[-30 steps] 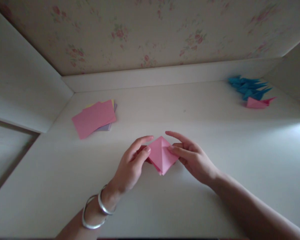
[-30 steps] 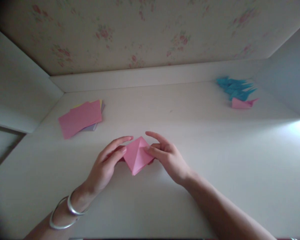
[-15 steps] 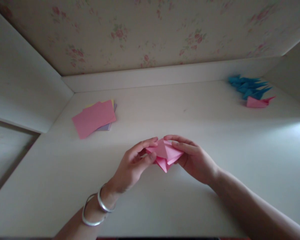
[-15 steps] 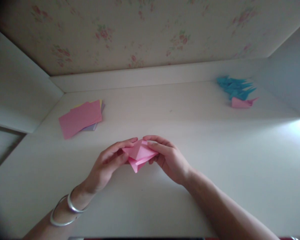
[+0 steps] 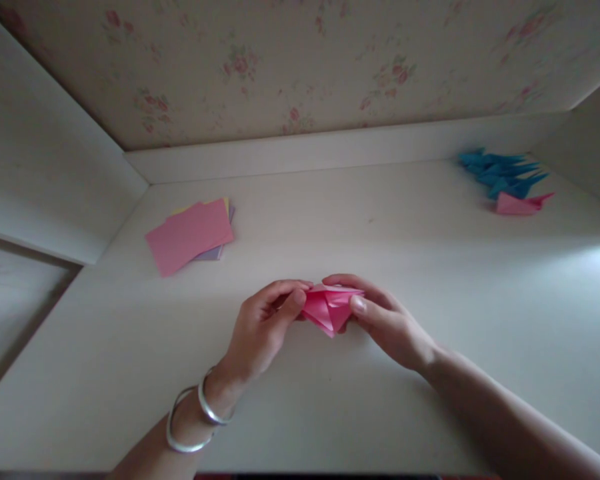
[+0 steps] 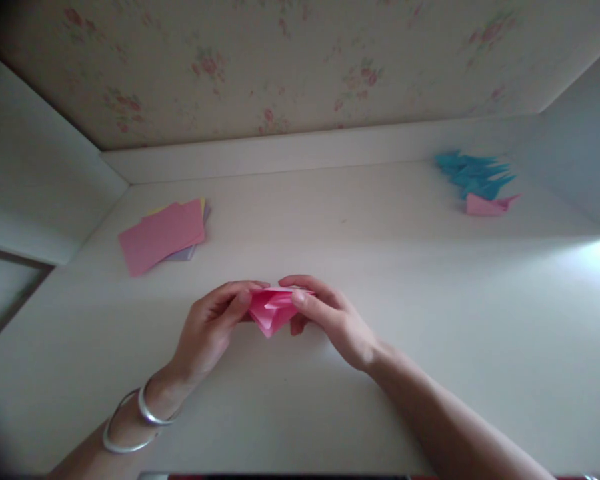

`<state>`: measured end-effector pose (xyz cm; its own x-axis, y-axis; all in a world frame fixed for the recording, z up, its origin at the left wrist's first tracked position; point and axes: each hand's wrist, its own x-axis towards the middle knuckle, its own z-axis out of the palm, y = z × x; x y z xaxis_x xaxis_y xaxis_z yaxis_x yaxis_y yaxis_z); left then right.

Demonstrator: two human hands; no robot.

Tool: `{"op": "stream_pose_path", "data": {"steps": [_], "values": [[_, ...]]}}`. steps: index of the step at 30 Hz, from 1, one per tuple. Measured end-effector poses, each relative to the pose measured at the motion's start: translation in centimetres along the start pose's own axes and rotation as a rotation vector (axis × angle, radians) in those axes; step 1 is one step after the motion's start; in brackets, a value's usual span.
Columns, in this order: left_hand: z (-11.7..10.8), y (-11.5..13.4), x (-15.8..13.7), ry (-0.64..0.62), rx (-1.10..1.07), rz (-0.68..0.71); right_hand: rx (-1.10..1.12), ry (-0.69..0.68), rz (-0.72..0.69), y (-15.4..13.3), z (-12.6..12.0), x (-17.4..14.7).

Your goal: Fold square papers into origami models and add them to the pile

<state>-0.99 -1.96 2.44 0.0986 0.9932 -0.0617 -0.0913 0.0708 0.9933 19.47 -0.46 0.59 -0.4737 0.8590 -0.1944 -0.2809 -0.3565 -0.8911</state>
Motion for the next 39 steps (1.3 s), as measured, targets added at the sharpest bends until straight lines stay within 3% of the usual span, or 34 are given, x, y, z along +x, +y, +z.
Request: {"op": "stream_pose_path", "data": {"steps": [14,20,24,29,32,39], "values": [[-1.1,0.2,0.1,-0.053,0.282,0.325,0.065,-0.014,-0.023,0.0,0.2,-0.1],[-1.9,0.3,0.0,-0.09,0.375,0.416,-0.019,-0.066,-0.116,-0.7,0.1,-0.4],[-1.9,0.7,-0.1,-0.155,0.457,0.493,-0.081,-0.081,-0.105,-1.1,0.0,-0.6],[-2.0,0.6,-0.2,-0.12,0.502,0.573,-0.209,-0.114,-0.152,-1.2,-0.2,-0.6],[-2.1,0.4,-0.3,-0.087,0.461,0.53,-0.262,-0.097,-0.193,-1.4,-0.1,-0.5],[-1.7,0.4,-0.2,-0.104,0.165,0.202,-0.239,-0.015,-0.251,-1.8,0.4,-0.4]]}}
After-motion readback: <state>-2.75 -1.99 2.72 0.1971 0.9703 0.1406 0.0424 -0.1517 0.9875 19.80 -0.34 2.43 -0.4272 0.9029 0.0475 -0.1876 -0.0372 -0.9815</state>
